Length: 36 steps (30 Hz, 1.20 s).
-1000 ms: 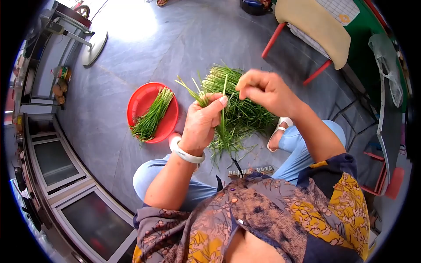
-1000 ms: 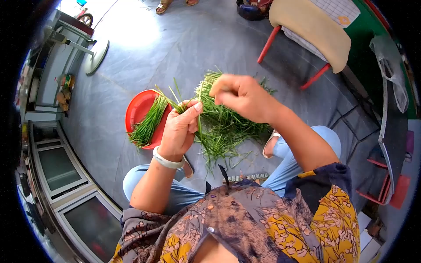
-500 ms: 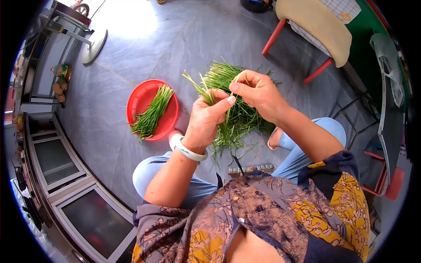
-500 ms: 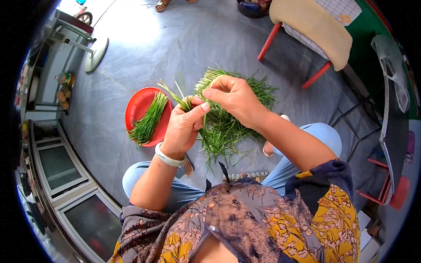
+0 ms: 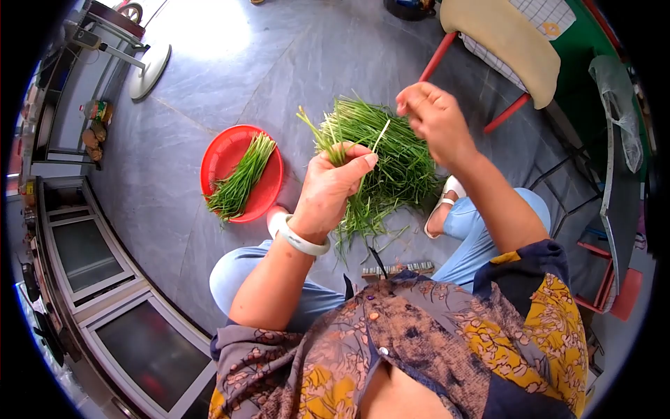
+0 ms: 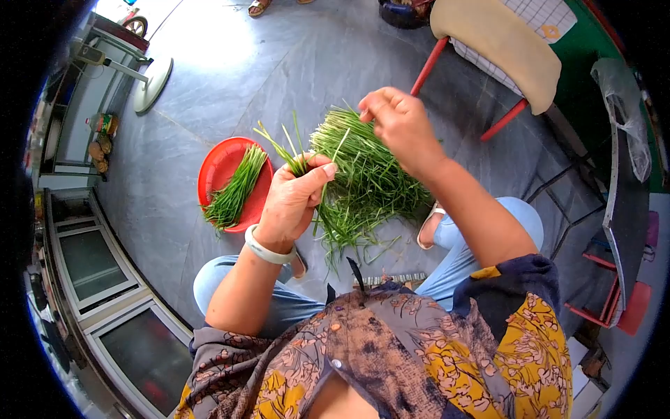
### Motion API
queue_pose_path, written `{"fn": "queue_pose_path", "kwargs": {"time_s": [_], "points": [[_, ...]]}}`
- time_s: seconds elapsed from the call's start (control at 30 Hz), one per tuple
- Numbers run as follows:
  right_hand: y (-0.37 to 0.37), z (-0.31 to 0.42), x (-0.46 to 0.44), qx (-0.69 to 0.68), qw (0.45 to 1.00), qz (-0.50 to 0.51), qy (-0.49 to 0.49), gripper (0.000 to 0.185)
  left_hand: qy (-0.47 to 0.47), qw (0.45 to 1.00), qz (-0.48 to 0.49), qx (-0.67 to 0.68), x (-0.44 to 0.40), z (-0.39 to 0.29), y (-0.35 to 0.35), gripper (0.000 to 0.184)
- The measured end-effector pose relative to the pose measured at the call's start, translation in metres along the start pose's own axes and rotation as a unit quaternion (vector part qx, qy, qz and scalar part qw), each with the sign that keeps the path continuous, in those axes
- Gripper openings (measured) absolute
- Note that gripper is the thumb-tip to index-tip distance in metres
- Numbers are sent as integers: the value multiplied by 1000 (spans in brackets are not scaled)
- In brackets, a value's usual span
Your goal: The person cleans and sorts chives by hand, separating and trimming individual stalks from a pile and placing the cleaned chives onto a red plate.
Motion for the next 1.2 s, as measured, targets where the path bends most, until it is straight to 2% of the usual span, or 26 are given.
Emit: {"fn": "queue_pose_path", "kwargs": {"time_s": [0.07, 0.17, 0.2, 0.33, 0.37, 0.43, 0.53, 0.6, 0.67, 0.77, 0.8, 0.9, 0.93, 1.03, 1.07, 1.2], "points": [[6, 5, 0, -38, 999, 5, 6, 29, -6, 1000, -6, 2, 1, 0, 2, 5], [4, -5, 6, 119, 992, 35, -16, 28, -22, 1000, -21, 4, 2, -2, 3, 7], [-6, 1, 13, 162, 986, 42, 13, 26, -24, 999, -23, 3, 1, -1, 4, 7], [-27, -7, 24, 276, 939, 204, 25, 18, -29, 999, -39, 16, -1, -2, 5, 10], [-27, -3, 28, 313, 928, 201, 2, 21, -32, 998, -46, 15, -1, -3, 5, 10], [-24, -4, 25, 405, 893, 148, 129, 25, -39, 997, -60, 14, -1, -5, 7, 11], [-13, -5, 17, 365, 927, 72, -47, 26, -34, 999, -29, 13, 0, -4, 8, 9], [-18, -4, 18, 224, 971, 75, -43, 25, -28, 999, -19, 20, 1, -4, 5, 9], [-29, -6, 20, 112, 990, 80, -21, 21, -15, 1000, -4, 24, 1, -3, 2, 10], [-35, -13, 23, 59, 990, 115, -60, 19, 4, 999, 21, 37, -1, 3, 1, 11], [-36, -11, 24, 43, 990, 115, -69, 24, 7, 998, 31, 49, -1, 4, 2, 12], [-25, -2, 18, -13, 988, 138, -66, 27, 23, 997, 35, 63, 0, 0, -4, 15], [-25, -1, 16, -46, 988, 140, -39, 29, 29, 997, 33, 64, 0, -2, -5, 16], [-31, 5, 21, -42, 982, 180, -44, 29, 55, 993, 74, 76, 3, 2, -6, 20], [-31, 4, 22, -11, 981, 174, -79, 27, 64, 994, 71, 60, 4, 4, -7, 20], [-39, -5, 24, 92, 986, 126, -50, 19, 75, 993, 89, 8, 4, 10, -11, 21]]}}
Point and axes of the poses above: each hand's wrist, its own x-axis away from the middle knuckle, its own y-axis out of the back of the hand, z = x × y, the point moved 4 cm from there along -x, towards the middle knuckle, and after that the axes turned 13 degrees about -y, right-handed, at the moved point
